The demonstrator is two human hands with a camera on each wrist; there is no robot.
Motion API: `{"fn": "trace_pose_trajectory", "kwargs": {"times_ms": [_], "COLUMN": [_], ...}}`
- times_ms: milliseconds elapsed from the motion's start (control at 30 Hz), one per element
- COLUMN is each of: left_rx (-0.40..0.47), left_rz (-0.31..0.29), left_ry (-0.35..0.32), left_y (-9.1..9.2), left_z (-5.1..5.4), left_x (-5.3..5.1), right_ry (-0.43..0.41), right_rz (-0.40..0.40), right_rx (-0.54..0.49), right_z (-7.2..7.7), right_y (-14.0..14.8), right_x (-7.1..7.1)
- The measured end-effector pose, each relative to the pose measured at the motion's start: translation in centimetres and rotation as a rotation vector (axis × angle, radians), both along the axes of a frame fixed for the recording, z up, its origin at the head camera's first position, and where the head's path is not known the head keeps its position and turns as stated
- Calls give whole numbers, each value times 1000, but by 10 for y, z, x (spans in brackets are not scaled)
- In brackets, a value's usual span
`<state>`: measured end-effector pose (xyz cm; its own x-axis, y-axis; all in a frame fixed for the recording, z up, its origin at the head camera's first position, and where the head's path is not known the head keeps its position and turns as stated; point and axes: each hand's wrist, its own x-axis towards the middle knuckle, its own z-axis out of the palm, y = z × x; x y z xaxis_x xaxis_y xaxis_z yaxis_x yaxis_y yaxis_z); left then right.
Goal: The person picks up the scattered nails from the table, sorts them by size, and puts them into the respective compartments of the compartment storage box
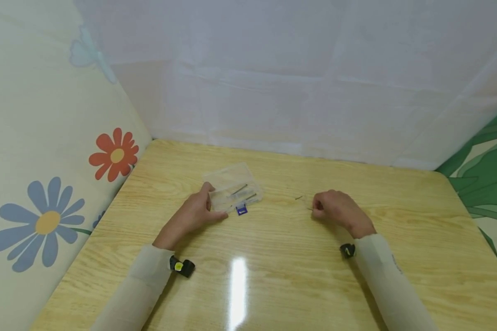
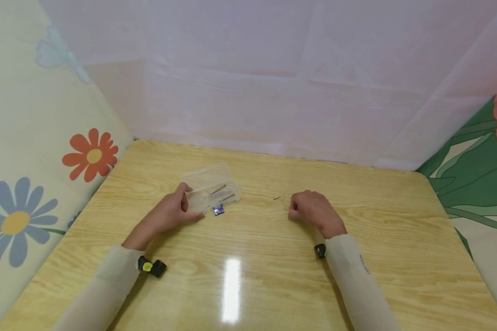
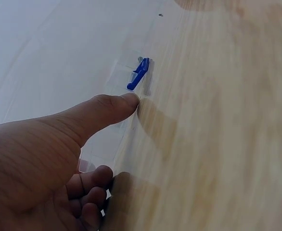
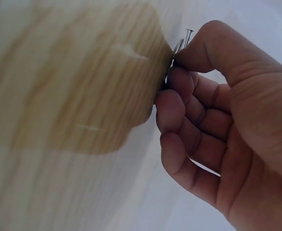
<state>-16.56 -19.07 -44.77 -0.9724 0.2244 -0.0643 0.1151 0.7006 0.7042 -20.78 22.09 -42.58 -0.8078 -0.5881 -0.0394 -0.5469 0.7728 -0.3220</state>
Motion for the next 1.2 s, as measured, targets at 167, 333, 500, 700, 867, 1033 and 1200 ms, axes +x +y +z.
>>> {"fn": "trace_pose_trajectory", "kwargs": {"times_ms": [167, 333, 500, 700, 867, 1033, 1200], "left_rx": [-1, -10, -2, 6, 3, 5, 7], "left_rz": [0, 4, -1, -4, -4, -1, -1], "left_ry": [0, -1, 0, -2, -5, -12, -12], "left_y": [0, 0, 0, 0, -1, 0, -1], "left_z": [0, 0, 0, 1, 0, 0, -1], "left_x": [-1, -2, -2, -1, -1, -1, -1], "right_ry": [18, 1, -28, -27, -23, -5, 23], "right_rz": [8, 11, 12, 14, 14, 23, 39], "right_rx": [13, -3, -23, -25, -34, -55, -80], "right_z": [0, 0, 0, 0, 0, -1, 0], "right_y": [0, 0, 2, 3, 3, 3, 0], "right_x": [-1, -1, 0, 0, 1, 1, 2]}}
